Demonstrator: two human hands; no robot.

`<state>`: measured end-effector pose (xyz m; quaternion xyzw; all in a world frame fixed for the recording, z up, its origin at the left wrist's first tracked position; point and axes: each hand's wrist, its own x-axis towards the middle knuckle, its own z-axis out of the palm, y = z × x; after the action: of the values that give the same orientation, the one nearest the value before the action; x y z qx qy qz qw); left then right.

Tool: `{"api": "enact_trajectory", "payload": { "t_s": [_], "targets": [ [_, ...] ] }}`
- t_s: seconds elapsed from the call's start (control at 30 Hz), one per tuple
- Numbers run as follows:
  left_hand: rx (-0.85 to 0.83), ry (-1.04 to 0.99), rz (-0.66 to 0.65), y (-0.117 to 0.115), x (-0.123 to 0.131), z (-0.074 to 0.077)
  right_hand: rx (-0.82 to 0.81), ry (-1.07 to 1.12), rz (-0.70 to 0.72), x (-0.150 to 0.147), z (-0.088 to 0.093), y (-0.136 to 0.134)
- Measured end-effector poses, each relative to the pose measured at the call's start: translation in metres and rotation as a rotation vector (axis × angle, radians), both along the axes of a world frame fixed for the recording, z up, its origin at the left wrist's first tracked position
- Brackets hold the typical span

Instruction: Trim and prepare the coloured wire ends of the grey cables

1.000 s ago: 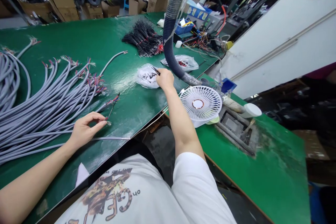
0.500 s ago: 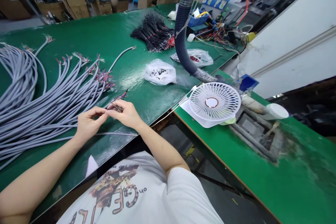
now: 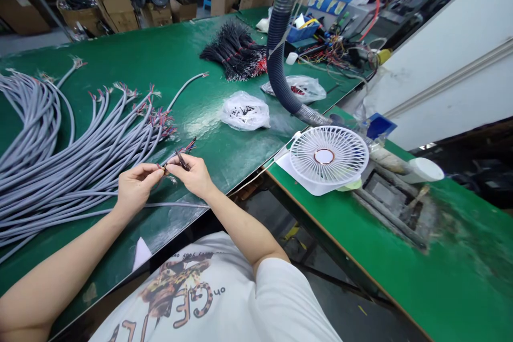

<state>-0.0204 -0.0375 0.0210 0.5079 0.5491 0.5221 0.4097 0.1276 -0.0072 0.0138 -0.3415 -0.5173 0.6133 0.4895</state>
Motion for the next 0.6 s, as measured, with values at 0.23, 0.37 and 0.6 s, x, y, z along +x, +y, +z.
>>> {"api": "enact_trajectory", "payload": {
  "t_s": [0.23,0.37,0.6],
  "targets": [
    [0.081,-0.195,-0.173,0.008,-0.005,-0.003,-0.216,0.166,0.074,-0.004,0.0,0.002],
    [0.118,-0.255,-0.372,0.011,-0.013,0.0,-0.234,0.176,0.106,-0.005,0.003,0.0],
    [0.053,-0.122,-0.378,0.01,-0.012,0.011,-0.04,0.025,0.053,-0.004,0.01,-0.005]
  ]
}}
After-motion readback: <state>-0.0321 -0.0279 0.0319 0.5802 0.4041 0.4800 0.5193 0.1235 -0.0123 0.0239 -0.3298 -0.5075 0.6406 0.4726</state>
